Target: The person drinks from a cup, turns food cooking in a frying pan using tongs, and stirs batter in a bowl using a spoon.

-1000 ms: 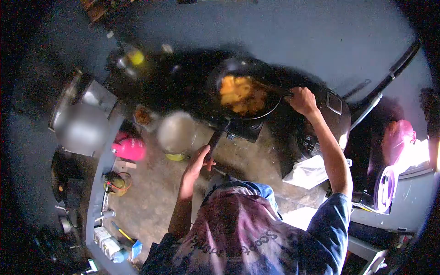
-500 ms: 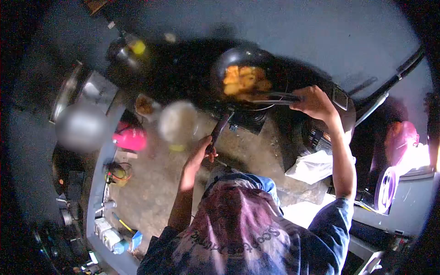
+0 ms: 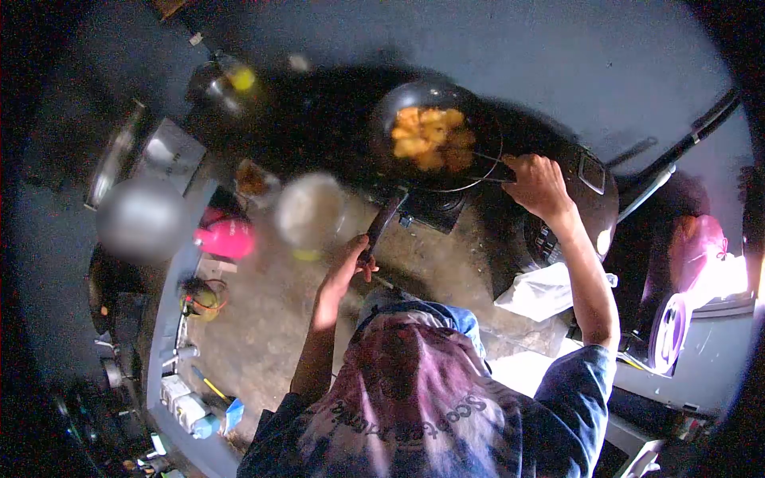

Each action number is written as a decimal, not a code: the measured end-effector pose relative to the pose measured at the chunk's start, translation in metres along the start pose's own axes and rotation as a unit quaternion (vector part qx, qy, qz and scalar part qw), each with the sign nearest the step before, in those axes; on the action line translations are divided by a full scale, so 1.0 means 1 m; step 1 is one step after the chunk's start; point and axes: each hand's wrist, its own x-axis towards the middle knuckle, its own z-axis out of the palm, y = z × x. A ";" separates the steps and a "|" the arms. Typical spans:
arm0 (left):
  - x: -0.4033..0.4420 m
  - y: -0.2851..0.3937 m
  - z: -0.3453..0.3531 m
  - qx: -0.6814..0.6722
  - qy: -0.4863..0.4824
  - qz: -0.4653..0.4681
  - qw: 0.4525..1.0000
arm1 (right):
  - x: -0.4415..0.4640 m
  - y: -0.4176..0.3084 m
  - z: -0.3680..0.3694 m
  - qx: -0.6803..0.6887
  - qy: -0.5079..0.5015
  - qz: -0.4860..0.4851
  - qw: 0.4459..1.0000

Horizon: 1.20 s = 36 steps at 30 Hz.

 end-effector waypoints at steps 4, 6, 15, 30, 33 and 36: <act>0.002 -0.004 -0.001 0.004 -0.002 -0.004 1.000 | -0.010 0.006 0.013 -0.023 0.058 -0.074 0.995; 0.003 -0.004 -0.001 0.008 -0.007 0.010 1.000 | -0.011 0.006 0.015 -0.026 0.054 -0.088 0.994; 0.002 -0.005 0.000 0.006 0.001 0.014 1.000 | 0.021 0.046 0.028 0.363 -0.114 -0.168 0.909; 0.006 -0.004 -0.002 0.007 -0.017 0.018 1.000 | -0.004 0.010 -0.026 0.150 -0.106 -0.020 0.983; 0.006 -0.006 -0.003 0.000 -0.011 -0.005 1.000 | -0.012 0.008 -0.034 0.094 -0.040 -0.018 0.995; 0.007 -0.009 -0.003 0.021 0.026 0.001 0.999 | -0.014 0.014 -0.039 0.014 -0.018 -0.023 0.999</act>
